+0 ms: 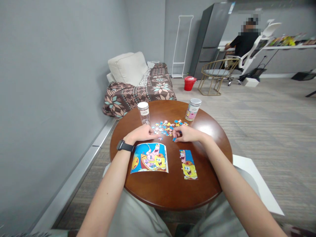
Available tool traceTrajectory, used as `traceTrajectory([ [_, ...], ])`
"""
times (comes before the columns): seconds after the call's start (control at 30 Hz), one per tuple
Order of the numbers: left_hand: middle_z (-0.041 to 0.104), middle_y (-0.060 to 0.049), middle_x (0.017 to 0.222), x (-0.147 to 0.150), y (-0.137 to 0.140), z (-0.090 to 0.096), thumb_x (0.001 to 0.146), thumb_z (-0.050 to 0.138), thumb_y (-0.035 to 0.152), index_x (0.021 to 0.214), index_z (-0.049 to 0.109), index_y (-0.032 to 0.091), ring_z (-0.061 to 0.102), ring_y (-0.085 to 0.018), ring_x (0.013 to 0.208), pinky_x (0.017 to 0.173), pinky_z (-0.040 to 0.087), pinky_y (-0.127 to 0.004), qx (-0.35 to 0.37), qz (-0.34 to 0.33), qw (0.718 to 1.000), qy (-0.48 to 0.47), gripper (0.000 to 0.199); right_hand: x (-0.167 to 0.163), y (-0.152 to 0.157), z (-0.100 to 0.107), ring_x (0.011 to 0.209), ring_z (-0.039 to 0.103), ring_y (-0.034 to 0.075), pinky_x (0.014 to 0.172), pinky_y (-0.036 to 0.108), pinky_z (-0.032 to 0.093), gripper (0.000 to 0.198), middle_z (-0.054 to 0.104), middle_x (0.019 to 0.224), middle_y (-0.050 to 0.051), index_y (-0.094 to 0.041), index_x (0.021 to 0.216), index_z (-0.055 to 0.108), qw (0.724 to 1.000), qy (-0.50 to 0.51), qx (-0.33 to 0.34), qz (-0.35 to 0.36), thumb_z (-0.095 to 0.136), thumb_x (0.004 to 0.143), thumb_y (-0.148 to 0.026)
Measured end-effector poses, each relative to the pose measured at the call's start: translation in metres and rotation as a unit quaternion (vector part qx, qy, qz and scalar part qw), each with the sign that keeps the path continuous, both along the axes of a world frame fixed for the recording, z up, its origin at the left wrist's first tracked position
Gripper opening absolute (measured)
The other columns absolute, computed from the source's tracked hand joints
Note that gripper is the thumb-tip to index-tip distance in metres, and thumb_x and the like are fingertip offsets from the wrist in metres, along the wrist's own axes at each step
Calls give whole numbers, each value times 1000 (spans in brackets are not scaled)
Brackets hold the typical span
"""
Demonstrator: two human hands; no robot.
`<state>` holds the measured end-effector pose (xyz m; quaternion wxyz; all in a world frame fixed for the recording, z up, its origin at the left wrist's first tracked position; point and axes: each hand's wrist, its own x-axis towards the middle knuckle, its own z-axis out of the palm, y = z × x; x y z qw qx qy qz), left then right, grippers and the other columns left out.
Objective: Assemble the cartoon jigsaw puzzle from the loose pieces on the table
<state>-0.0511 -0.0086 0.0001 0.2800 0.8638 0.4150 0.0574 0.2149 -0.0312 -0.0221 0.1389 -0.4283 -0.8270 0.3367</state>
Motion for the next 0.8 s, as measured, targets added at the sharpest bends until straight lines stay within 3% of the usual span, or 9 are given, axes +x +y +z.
traceTrajectory([
  [0.4,29,5,50,0,2,-1,78,56,64,48,36,18,19,-8,52,53,13,-30,12,-6,1000,14,59,0,-2,6,63,57,13,62,23,44,7,67,69,1,-15,76,67,999,-1,46,0,60,74,-15],
  [0.8,30,5,49,0,1,-1,78,54,67,48,36,18,22,-8,50,52,15,-30,6,-8,1000,6,60,3,5,-3,65,62,14,65,24,48,15,70,73,2,-16,80,65,995,34,85,-45,55,73,-7],
])
